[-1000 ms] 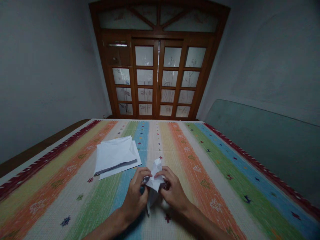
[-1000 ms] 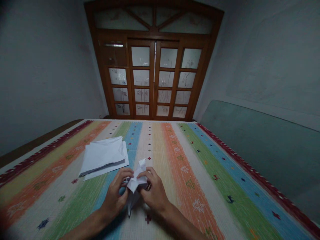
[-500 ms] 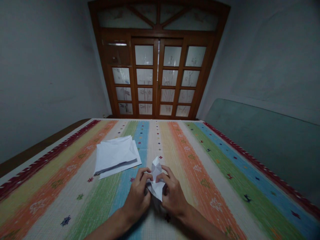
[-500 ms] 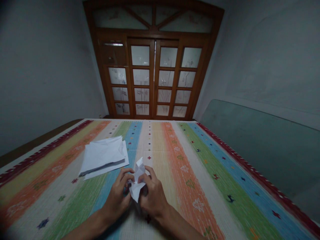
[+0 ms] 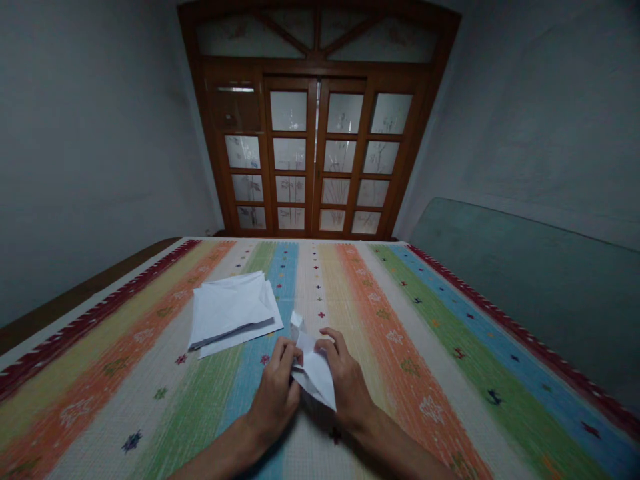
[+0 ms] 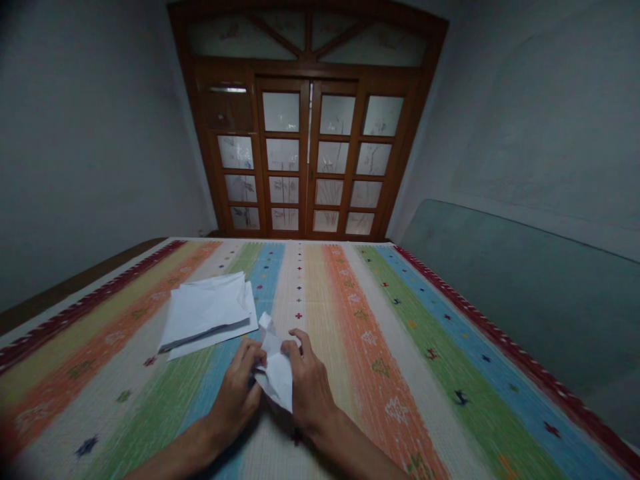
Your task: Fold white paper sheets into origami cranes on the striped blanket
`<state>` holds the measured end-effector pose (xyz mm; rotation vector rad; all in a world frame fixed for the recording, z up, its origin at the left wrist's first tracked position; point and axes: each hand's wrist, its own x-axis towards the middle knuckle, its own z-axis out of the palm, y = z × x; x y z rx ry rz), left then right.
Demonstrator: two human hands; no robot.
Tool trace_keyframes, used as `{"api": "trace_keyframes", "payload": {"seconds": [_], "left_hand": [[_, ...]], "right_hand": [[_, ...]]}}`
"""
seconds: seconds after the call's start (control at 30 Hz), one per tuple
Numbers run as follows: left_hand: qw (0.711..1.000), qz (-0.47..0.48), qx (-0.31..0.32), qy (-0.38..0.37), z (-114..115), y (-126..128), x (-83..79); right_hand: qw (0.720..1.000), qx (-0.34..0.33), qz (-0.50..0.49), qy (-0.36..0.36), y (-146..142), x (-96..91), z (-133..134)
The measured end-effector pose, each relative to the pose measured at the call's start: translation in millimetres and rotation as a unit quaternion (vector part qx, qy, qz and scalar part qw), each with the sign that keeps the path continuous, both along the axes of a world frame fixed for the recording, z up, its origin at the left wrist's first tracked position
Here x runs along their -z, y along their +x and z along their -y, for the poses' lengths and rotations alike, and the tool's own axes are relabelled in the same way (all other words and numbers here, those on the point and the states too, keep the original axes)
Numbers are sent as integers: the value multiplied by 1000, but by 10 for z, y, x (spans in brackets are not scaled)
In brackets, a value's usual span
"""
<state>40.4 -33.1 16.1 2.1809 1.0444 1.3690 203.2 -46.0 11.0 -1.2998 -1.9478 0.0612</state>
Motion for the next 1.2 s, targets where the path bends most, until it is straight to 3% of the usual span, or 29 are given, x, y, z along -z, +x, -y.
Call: {"api": "trace_keyframes", "payload": {"seconds": [0.33,0.5,0.67,0.87,1.2], "left_hand": [[998,29,9,-62,36,13,-49],[998,22,-17,-57,14,-7,-17],[1000,10,-14,3,12,-52,-59],[999,-9,-27,40,13,-101,-139],[998,55,16,-3,103,-12,-69]], "right_hand": [[991,-31,-123,41,-19,-8,1],[992,-18,-70,101,8,-54,-13],[989,22,2,146,86,-97,-57],[986,49,53,151,168,-123,-113],[985,-83,-110,100,47,-142,11]]}}
